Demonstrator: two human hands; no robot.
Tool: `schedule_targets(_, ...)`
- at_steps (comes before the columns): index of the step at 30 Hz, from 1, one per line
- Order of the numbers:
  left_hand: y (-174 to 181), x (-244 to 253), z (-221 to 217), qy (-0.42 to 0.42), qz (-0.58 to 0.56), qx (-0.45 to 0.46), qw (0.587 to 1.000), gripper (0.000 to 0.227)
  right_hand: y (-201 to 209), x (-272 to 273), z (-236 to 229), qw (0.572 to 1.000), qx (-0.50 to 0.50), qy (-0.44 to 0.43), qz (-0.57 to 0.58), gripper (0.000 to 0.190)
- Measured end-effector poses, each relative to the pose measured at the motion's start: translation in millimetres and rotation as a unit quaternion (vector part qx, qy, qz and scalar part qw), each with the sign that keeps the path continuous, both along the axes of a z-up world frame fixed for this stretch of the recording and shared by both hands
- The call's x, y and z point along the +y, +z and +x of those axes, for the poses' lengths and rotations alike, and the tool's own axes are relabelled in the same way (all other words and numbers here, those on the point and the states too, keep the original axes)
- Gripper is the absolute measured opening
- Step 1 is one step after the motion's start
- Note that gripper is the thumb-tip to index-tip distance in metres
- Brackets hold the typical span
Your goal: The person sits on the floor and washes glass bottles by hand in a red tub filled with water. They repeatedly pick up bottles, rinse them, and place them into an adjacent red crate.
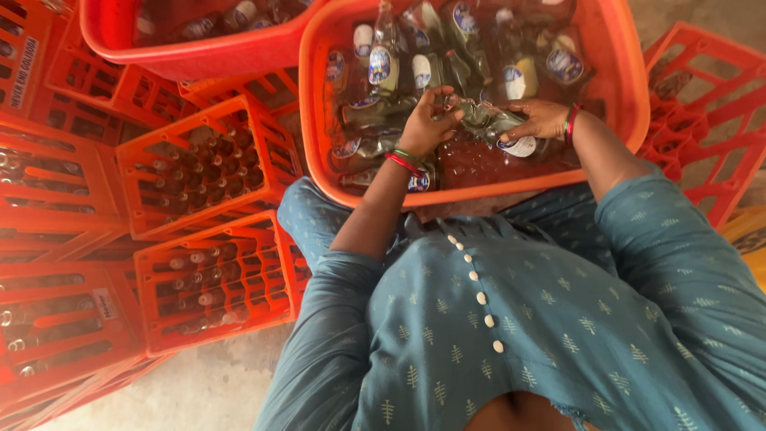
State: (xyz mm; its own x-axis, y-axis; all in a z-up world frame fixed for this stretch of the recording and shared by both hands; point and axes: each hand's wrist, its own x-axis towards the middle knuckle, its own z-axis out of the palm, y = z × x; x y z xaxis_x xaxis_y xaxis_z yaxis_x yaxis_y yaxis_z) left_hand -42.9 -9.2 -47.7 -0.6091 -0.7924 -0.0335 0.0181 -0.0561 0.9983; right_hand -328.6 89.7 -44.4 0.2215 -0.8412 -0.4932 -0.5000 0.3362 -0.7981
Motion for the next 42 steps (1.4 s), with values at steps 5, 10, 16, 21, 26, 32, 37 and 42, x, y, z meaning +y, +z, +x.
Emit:
schedule_targets(5,-20,-33,-22,0.104,0.075,0.135,0.983,0.042,30,5,20,0.991,-0.105,-0.048,-0.071,0.090)
schedule_targets(10,-33,-58,-3,0.161,0.252,0.124,0.946,0.030,27,22,30,0.966,0.000,-0.001,-0.260,0.085)
schedule_targets(16,-13,-9,-26,0.134,-0.210,-0.028,0.968,0.035,39,45,8,0.811,-0.438,-0.324,-0.213,0.043)
schedule_targets(21,4,-21,-40,0.173,0.142,0.157,0.962,0.023,26,31,35,0.807,-0.344,-0.447,-0.173,0.020)
schedule_targets(26,8,-16,-29,0.161,-0.180,-0.002,0.970,0.019,46,16,34,0.750,-0.375,-0.543,-0.039,0.044)
schedule_targets(32,16,-18,-29,0.267,-0.098,-0.049,0.957,0.016,33,7,39,0.815,-0.307,-0.480,-0.107,0.037)
schedule_targets(37,15,-25,-55,0.242,-0.121,-0.060,0.961,0.020,35,10,30,0.761,-0.359,-0.539,-0.007,0.039)
schedule_targets(42,2,-16,-66,0.429,-0.170,-0.167,0.871,0.026,48,20,45,0.791,-0.316,-0.521,-0.059,0.041)
